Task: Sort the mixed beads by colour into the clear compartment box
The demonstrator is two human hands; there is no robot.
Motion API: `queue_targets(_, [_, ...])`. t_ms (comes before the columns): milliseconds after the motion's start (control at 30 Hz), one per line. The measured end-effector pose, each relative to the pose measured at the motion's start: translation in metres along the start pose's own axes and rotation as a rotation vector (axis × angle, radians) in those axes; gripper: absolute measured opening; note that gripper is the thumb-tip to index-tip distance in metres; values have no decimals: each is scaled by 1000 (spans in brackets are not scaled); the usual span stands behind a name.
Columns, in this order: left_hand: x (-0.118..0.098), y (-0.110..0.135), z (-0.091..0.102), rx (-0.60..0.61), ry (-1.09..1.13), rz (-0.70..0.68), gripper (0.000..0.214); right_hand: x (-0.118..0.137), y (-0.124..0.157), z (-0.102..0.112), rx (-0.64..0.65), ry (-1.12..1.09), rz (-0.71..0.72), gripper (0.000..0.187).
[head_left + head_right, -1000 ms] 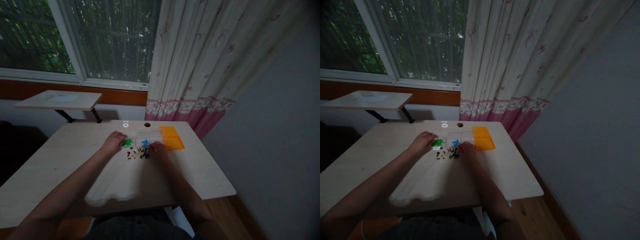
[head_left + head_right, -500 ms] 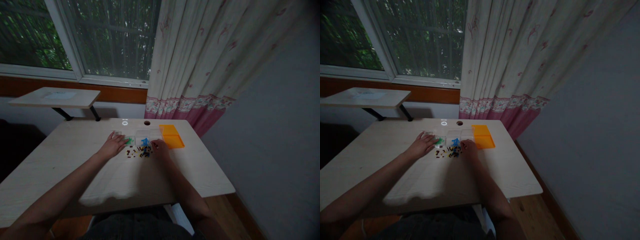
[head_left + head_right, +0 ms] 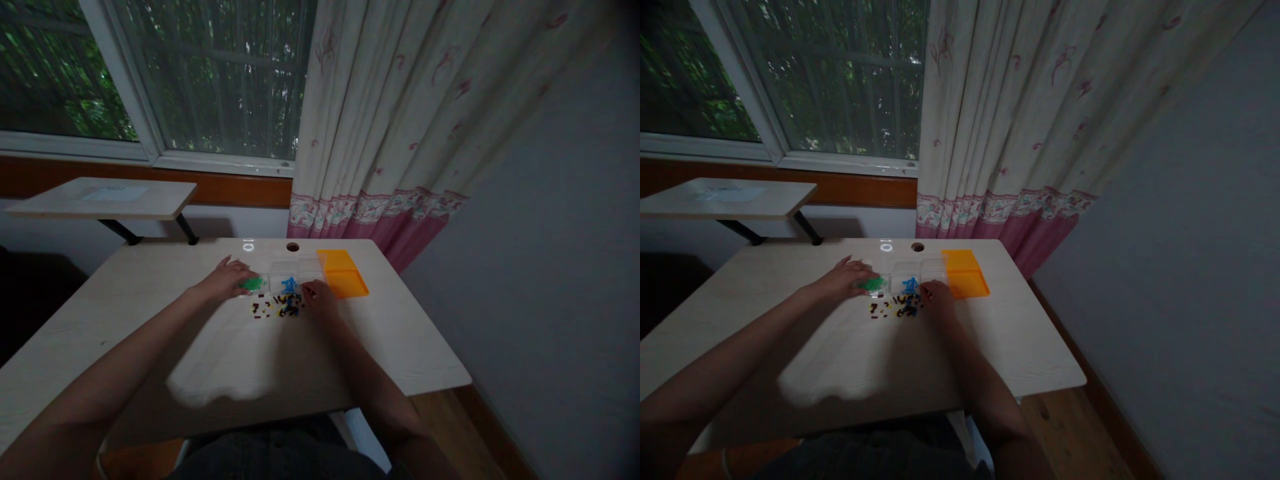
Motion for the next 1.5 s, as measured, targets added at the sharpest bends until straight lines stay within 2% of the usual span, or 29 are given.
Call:
queue_targets(367, [-12, -20, 11, 124, -154, -61, 66, 2, 2, 0, 15, -22, -7, 23])
queue_targets(667, [-19, -27, 16, 149, -250, -121, 70, 7, 1, 1, 30, -7, 22, 21])
queue_targets(800, [-14, -26, 10, 150, -210, -133, 64, 8, -1, 2, 21, 9, 30, 21])
queue_targets(1000, [1, -23, 7, 71, -162, -160, 66, 3, -6, 8, -30, 14, 12, 21])
queue_targets(1133, [15, -38, 11, 39, -185, -106, 60, -5, -10, 15, -75, 72, -22, 22])
queue_targets(1233, [23, -56, 12, 60, -219, -29, 49, -12, -13, 21, -108, 133, -45, 23])
queue_targets(1367, [27, -71, 11, 98, -251, -8, 51, -22, -17, 28, -115, 209, -89, 24])
queue_targets(1433, [27, -73, 10, 110, -249, -15, 55, -22, -18, 27, -90, 201, -61, 23])
queue_targets(1500, [27, -71, 9, 106, -239, -23, 57, -15, -19, 20, -29, 158, 26, 25])
Point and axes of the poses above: each hand's wrist, its own y-axis away from the middle knuckle, its own z-axis out of the back of the hand, x = y × z, the point moved 4 cm from there along -y, towards the middle knuckle, and after that the axes turned 13 degrees about -x, right-handed, at the moved point
